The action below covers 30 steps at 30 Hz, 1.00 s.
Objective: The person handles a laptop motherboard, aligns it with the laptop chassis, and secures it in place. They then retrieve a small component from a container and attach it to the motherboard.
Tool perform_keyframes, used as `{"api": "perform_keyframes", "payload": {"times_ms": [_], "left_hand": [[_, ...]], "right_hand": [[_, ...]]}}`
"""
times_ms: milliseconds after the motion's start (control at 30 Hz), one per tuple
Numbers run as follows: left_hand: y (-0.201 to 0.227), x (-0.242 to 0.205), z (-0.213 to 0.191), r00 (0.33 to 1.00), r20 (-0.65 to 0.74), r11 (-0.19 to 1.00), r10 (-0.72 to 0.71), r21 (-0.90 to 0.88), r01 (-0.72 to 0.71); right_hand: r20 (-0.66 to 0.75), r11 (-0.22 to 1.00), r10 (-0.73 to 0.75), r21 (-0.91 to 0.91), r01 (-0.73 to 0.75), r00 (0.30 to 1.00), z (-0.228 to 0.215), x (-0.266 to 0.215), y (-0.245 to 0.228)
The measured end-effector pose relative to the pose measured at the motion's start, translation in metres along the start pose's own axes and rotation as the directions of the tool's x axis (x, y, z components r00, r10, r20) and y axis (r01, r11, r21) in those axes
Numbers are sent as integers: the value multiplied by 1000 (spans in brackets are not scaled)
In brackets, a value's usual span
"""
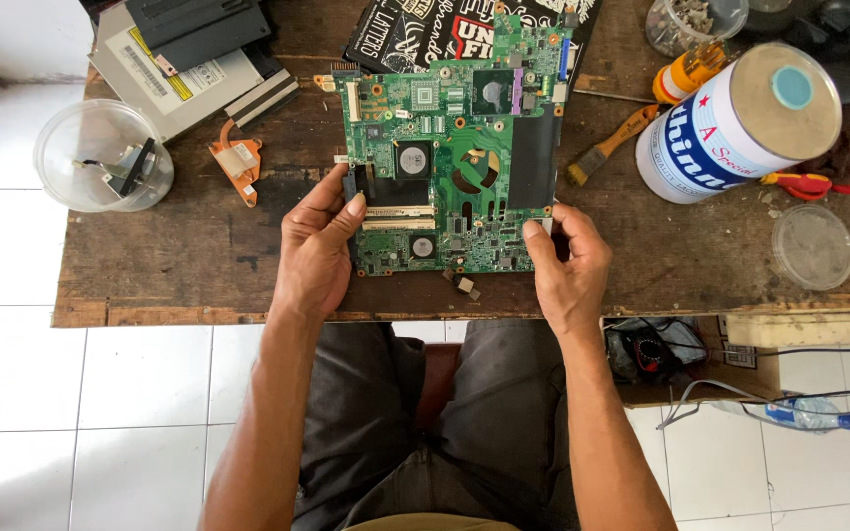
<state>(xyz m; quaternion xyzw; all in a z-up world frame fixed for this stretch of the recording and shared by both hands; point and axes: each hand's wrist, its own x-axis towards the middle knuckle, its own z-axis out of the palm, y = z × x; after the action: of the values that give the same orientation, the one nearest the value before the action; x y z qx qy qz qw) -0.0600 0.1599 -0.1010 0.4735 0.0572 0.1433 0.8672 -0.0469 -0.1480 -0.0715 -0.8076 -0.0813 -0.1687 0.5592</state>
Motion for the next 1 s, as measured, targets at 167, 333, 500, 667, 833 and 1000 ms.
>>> {"api": "perform_keyframes", "payload": {"times_ms": [167, 333, 500, 667, 833, 1000], "left_hand": [[-9, 1, -9, 1000, 5, 1000, 5, -10, -5], [-9, 3, -8, 1000, -2, 1000, 0, -14, 0], [-6, 0, -6, 1000, 8, 1000, 7, 11, -7], [-12, 1, -8, 1000, -14, 1000, 7, 23, -6], [-4, -2, -4, 1000, -15, 1000, 12, 28, -11], [-7, -2, -6, 1000, -12, 998, 20, 54, -19]], "right_hand": [[-17, 999, 5, -46, -6, 1000, 6, -1, -29], [-65, 984, -93, -155, 82, 994, 11, 0, -15], [-79, 958, -178, -240, 155, 981, 14, 0, -21], [-148, 924, -277, -311, 222, 949, 15, -1, -19], [-85, 851, -421, -380, 361, 903, 21, -19, -56], [59, 755, -447, -511, 411, 893, 22, -64, -50]]}}
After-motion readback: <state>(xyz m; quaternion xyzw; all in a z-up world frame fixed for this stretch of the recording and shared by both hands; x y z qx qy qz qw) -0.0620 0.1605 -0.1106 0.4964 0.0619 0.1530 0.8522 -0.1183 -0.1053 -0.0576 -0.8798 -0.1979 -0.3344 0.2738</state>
